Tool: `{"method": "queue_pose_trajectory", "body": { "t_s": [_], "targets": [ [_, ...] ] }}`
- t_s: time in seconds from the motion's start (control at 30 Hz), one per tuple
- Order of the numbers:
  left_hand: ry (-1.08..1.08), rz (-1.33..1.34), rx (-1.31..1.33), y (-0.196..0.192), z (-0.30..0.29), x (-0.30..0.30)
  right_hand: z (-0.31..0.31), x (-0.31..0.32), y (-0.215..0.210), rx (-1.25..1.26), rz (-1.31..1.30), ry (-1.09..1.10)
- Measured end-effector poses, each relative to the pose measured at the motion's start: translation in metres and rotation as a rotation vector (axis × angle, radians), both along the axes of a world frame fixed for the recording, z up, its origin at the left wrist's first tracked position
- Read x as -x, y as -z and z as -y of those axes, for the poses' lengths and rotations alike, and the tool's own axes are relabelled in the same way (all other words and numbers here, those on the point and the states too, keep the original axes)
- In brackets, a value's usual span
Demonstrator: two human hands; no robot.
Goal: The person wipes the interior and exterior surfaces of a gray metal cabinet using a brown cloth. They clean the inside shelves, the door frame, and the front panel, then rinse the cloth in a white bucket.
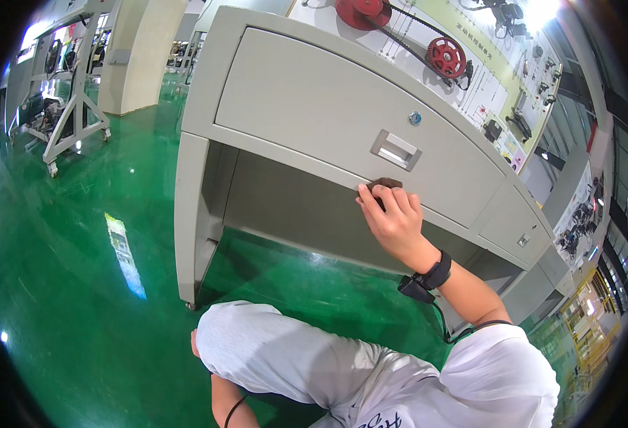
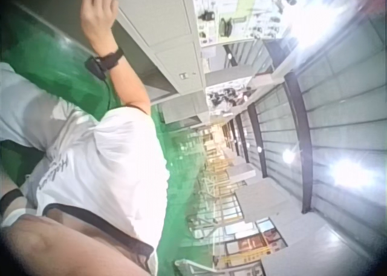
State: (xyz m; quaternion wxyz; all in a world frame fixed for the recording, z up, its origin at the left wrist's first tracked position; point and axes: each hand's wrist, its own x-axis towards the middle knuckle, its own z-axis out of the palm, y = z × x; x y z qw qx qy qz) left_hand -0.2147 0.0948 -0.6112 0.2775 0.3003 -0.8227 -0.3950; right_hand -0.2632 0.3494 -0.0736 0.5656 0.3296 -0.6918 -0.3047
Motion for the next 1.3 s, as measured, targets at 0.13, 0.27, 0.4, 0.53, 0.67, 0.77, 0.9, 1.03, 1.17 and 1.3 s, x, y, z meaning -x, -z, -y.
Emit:
{"method": "queue_pose_trajectory", "body": {
  "t_s": [0.13,0.27,0.4,0.53,0.67,0.77,0.9,1.03,1.17,1.3],
  "targets": [
    [0.016,-0.005,0.002,0.002,-0.002,-0.005,0.006,-0.005,0.002,-0.009,0.000,-0.005],
    [0.018,-0.010,0.012,0.002,0.001,-0.003,0.005,-0.003,0.004,-0.006,-0.017,-0.011],
    [0.023,-0.016,0.014,0.000,-0.003,0.003,0.002,0.000,0.003,-0.018,-0.012,-0.001],
    [0.028,-0.023,0.030,-0.003,-0.004,0.011,-0.017,-0.002,-0.009,-0.023,0.064,-0.064],
    [0.019,-0.011,0.028,-0.004,-0.001,0.018,-0.010,0.000,-0.029,-0.014,0.048,-0.196],
    [-0.038,0.069,0.007,-0.008,-0.006,0.025,0.020,0.017,-0.039,-0.055,0.048,-0.290],
    [-0.014,0.135,0.017,-0.020,-0.025,0.026,0.040,0.038,-0.028,-0.059,0.062,-0.211],
    [0.067,-0.067,-0.024,-0.007,-0.027,0.017,-0.001,0.029,-0.014,-0.004,0.051,-0.134],
    [0.044,-0.078,-0.032,-0.023,-0.025,0.026,-0.090,0.005,-0.023,-0.024,0.037,0.006],
    [0.046,-0.055,-0.030,-0.032,-0.029,0.036,-0.173,-0.039,-0.030,-0.188,0.178,0.139]
  ]
}}
